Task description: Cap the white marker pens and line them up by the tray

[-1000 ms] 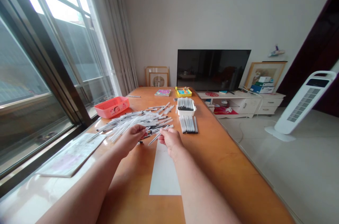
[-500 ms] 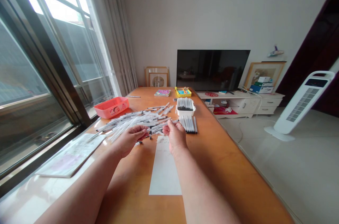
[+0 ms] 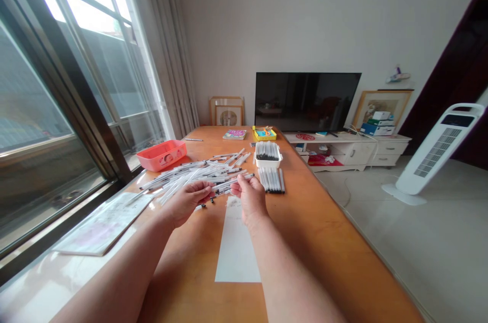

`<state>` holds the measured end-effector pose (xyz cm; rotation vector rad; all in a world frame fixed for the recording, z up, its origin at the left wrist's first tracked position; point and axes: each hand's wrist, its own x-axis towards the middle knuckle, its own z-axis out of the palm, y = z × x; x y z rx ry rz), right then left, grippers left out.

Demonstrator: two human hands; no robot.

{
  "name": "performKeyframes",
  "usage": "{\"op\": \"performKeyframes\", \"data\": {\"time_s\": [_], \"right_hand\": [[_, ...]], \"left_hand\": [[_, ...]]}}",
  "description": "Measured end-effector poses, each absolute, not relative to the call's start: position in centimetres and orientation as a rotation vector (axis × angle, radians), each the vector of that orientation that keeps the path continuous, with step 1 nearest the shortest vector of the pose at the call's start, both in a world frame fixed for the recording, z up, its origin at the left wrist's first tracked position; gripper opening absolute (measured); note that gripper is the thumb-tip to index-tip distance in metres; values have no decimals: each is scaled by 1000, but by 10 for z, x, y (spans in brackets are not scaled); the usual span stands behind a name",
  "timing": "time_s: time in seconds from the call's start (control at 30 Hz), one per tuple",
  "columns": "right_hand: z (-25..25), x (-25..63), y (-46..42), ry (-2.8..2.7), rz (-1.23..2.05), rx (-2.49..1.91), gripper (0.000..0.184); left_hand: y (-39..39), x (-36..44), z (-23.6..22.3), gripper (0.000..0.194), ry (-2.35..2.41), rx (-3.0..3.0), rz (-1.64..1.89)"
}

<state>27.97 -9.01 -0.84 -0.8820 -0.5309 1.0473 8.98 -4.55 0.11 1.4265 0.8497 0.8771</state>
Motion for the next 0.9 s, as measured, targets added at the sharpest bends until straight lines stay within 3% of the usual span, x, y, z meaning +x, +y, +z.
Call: {"op": "performKeyframes", "data": {"time_s": [0.37,0.6,0.9], "right_hand": [[8,259,-114,-919,1213,-1067,24],[0,241,-116,-1333,897,-1160,26],[-3,236,-120,-1425,656,-1230,29]], "left_hand": [[-37,82,8,30,846,1114,1247],[-45,92,7,40,848,1104,1295],[-54,104,8,43,807,987,1349]]}}
